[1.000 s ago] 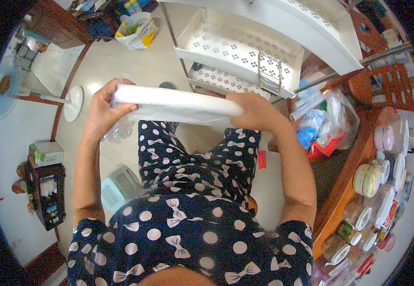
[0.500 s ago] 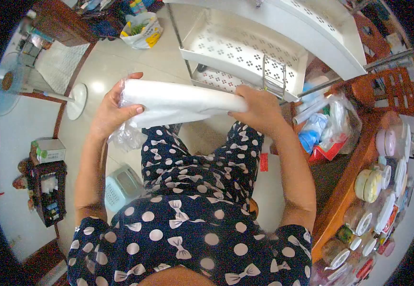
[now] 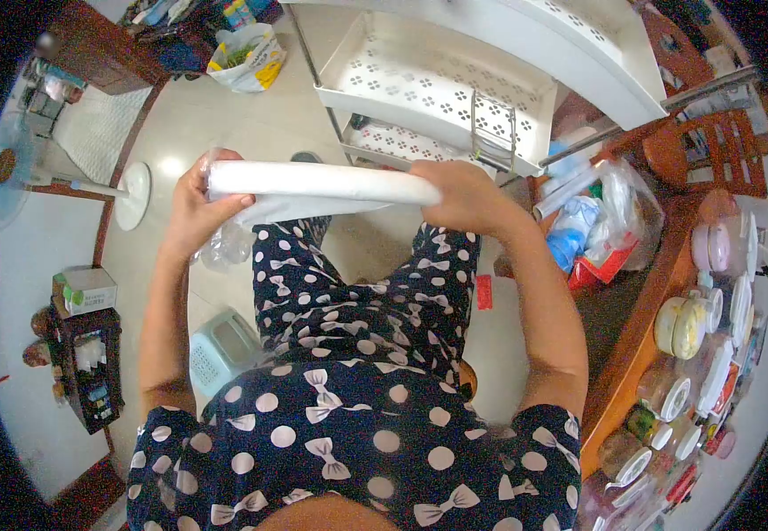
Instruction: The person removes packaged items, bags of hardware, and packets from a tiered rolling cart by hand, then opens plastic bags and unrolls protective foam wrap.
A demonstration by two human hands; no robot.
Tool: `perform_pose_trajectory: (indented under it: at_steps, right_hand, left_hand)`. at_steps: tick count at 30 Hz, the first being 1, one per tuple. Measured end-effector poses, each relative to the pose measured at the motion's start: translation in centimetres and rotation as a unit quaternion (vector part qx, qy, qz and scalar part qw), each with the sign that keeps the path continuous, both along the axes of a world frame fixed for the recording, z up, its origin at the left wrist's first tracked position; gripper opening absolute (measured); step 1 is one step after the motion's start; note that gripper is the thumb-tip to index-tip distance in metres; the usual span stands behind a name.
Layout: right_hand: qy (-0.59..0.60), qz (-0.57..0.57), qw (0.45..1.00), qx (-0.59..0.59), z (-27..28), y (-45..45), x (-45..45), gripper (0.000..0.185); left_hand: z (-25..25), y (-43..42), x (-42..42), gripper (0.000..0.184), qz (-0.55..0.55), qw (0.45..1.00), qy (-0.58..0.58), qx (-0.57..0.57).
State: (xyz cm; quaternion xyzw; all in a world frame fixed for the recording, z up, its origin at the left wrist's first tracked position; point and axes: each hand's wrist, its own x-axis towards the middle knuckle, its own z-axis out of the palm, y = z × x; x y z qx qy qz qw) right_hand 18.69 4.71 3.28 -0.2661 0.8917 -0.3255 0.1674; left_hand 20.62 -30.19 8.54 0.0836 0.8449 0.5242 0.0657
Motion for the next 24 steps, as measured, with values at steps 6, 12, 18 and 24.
perform_pose_trajectory:
  at_steps: [6, 12, 18, 24]
  right_hand:
    - [0.049, -0.008, 0.998, 0.033, 0.8, -0.5, 0.2, 0.038]
    - [-0.03, -0.001, 1.0, -0.006, 1.4, -0.6, -0.5, 0.039]
    - [0.114, -0.03, 0.99, -0.075, 0.1, 0.5, -1.6, 0.036]
    - [0.229, -0.079, 0.968, 0.07, -0.6, -1.4, -2.7, 0.039]
  left_hand:
    - [0.9, 0.7, 0.6, 0.032, 0.006, 0.999, 0.037, -0.013]
    - [1.8, 0.3, 0.7, 0.028, -0.009, 0.998, 0.045, -0.043]
    - [-0.7, -2.0, -0.8, 0.031, 0.092, 0.994, -0.043, 0.043]
    - [-0.8, -2.4, -1.1, 0.043, 0.149, 0.982, -0.114, 0.035]
